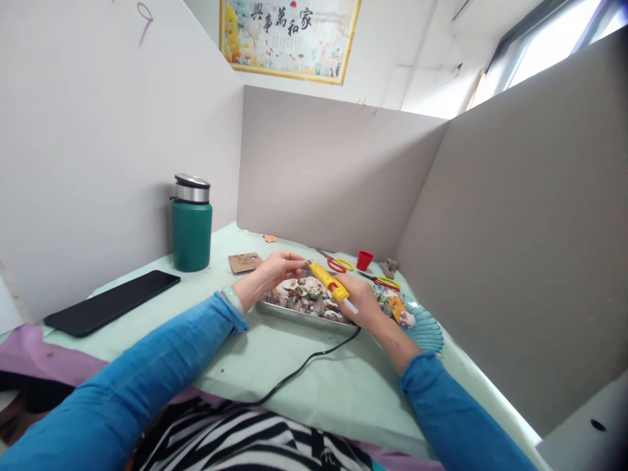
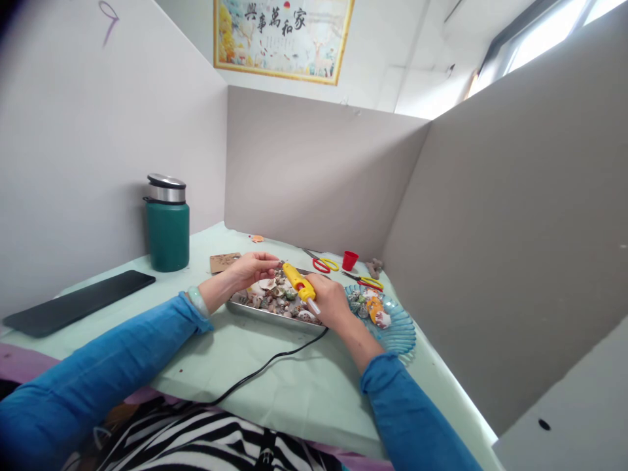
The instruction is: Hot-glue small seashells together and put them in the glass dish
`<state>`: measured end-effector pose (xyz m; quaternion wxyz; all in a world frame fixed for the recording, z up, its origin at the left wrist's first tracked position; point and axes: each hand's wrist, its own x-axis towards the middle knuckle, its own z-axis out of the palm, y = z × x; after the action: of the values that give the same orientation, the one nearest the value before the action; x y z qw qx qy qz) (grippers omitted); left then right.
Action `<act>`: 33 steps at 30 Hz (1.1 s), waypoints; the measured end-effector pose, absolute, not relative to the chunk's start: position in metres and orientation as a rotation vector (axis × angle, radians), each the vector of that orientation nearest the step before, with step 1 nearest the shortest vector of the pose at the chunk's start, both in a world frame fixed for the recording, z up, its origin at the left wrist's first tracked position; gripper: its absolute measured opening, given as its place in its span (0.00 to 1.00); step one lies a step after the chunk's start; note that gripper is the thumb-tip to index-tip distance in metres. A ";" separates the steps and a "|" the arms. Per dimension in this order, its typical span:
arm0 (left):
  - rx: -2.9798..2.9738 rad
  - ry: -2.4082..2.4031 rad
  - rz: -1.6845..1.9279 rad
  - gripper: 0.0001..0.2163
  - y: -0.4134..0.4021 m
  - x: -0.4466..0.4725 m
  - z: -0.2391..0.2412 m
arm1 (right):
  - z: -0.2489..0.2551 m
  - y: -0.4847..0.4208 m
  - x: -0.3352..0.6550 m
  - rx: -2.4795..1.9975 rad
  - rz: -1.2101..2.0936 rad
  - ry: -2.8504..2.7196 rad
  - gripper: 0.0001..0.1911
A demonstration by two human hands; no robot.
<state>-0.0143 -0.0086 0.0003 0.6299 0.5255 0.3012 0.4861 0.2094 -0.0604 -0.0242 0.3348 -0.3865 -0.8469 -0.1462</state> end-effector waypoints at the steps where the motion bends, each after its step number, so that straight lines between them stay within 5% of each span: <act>1: 1.204 0.693 1.110 0.07 -0.009 -0.014 0.000 | -0.024 -0.060 0.209 -1.013 -0.383 -2.206 0.09; 33: 1.241 0.692 1.094 0.07 -0.009 -0.014 0.000 | -0.023 -0.062 0.208 -1.036 -0.373 -2.192 0.09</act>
<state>-0.0144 -0.0086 0.0000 0.6244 0.5406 0.3013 0.4765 0.2079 -0.0622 -0.0235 0.3376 -0.3976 -0.8411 -0.1430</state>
